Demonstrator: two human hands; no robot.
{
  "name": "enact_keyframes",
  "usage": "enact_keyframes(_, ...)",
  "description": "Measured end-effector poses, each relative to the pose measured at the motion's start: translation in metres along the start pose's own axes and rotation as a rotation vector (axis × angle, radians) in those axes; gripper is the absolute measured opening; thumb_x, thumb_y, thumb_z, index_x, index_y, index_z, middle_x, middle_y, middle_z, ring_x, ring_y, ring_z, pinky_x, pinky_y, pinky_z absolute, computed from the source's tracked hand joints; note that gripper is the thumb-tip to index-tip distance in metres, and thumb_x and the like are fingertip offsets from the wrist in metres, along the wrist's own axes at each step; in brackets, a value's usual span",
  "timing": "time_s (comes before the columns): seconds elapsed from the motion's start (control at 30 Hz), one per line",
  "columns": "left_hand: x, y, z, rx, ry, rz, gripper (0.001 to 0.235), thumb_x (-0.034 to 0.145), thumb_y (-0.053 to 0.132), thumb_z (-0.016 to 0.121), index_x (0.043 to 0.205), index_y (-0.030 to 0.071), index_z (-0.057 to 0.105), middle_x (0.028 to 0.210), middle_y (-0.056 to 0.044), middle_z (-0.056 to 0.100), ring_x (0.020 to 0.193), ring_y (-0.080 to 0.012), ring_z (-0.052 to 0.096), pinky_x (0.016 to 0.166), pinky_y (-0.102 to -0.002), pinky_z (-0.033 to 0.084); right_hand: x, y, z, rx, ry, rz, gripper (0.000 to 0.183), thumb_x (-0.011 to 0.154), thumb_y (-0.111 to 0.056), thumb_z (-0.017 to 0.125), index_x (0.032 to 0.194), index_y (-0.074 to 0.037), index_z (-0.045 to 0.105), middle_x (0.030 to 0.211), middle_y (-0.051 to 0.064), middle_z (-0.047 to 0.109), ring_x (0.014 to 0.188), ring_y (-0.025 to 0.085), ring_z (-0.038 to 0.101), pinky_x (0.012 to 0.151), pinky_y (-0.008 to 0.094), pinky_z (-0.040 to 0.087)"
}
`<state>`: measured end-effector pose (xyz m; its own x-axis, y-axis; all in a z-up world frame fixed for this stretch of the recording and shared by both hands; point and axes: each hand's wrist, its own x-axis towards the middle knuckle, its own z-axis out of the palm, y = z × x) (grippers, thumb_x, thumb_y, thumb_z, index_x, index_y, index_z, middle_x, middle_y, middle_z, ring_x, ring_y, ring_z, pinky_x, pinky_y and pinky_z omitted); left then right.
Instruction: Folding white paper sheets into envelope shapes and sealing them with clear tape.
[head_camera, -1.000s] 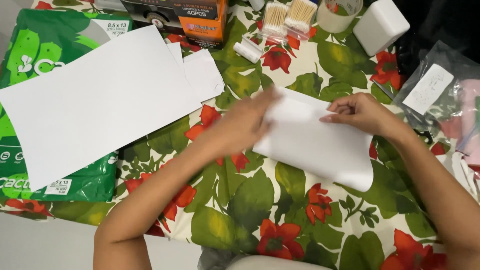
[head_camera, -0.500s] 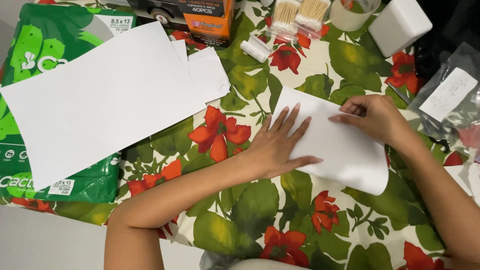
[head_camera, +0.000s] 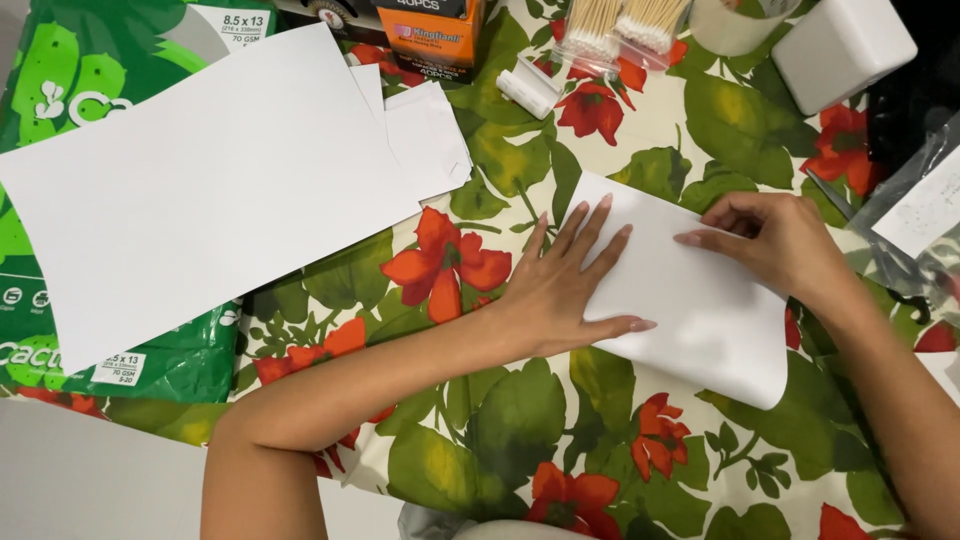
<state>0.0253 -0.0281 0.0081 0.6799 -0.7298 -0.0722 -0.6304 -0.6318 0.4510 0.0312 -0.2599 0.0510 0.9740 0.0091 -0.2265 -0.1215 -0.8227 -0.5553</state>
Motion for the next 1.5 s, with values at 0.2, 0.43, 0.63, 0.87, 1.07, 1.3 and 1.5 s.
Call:
enact_keyframes(0.2,0.0,0.0,0.005,0.047,0.028,-0.013,0.093,0.078,0.074,0.019,0.146,0.011,0.009,0.152,-0.014,-0.002,0.141,-0.0288,0.002,0.11,-0.051,0.0,0.002,-0.002,-0.002,0.024,0.0,0.091,0.021,0.076,-0.029,0.076,0.077,-0.01,0.071,0.065,0.001,0.062,0.057,0.012,0.045,0.051,0.026,0.032)
enact_keyframes(0.43,0.0,-0.002,0.011,0.084,0.058,-0.012,0.092,0.079,0.075,0.019,0.146,0.012,0.007,0.152,-0.015,-0.001,0.141,-0.0278,0.003,0.11,-0.052,-0.001,0.006,0.01,0.003,0.053,0.011,0.066,0.02,0.08,-0.029,0.074,0.076,-0.01,0.068,0.062,0.0,0.057,0.056,0.01,0.042,0.05,0.025,0.03)
enact_keyframes(0.63,0.0,-0.002,0.011,0.089,0.06,-0.011,0.092,0.079,0.075,0.019,0.146,0.011,0.009,0.152,-0.015,-0.001,0.141,-0.0279,0.004,0.11,-0.051,-0.001,0.005,0.005,0.004,0.098,0.025,0.108,0.02,0.079,-0.026,0.076,0.074,-0.01,0.067,0.062,0.0,0.056,0.057,0.01,0.042,0.051,0.024,0.031)
enact_keyframes(0.87,0.001,-0.004,0.018,0.131,0.101,-0.001,0.093,0.08,0.075,0.019,0.146,0.011,0.01,0.152,-0.015,0.002,0.141,-0.028,0.004,0.111,-0.051,-0.001,0.003,0.0,0.004,0.126,0.028,0.111,0.02,0.079,-0.026,0.076,0.074,-0.008,0.067,0.062,0.001,0.057,0.057,0.009,0.043,0.051,0.024,0.03)
enact_keyframes(1.07,0.001,-0.001,0.017,0.151,0.058,-0.025,0.094,0.079,0.076,0.018,0.145,0.011,0.007,0.152,-0.015,-0.003,0.14,-0.0281,-0.002,0.11,-0.051,-0.003,0.001,-0.006,0.005,-0.066,0.043,0.101,0.026,0.078,-0.033,0.075,0.078,-0.009,0.066,0.061,0.003,0.056,0.056,0.013,0.043,0.051,0.028,0.032)
enact_keyframes(1.3,-0.003,0.007,0.01,0.104,-0.042,-0.066,0.097,0.077,0.076,0.02,0.145,0.009,0.003,0.151,-0.015,-0.009,0.14,-0.0292,-0.006,0.109,-0.053,0.001,0.0,-0.008,0.004,-0.026,0.025,0.114,0.026,0.074,-0.032,0.078,0.074,-0.009,0.066,0.062,0.001,0.058,0.056,0.012,0.045,0.052,0.026,0.034)
enact_keyframes(1.5,-0.003,0.006,0.013,0.096,-0.034,-0.056,0.097,0.078,0.076,0.021,0.145,0.009,0.002,0.151,-0.015,-0.01,0.139,-0.0301,-0.008,0.109,-0.053,0.002,0.005,-0.012,0.005,-0.104,0.057,-0.033,0.027,0.077,-0.03,0.073,0.092,-0.009,0.064,0.085,0.005,0.059,0.073,0.017,0.05,0.065,0.03,0.039)
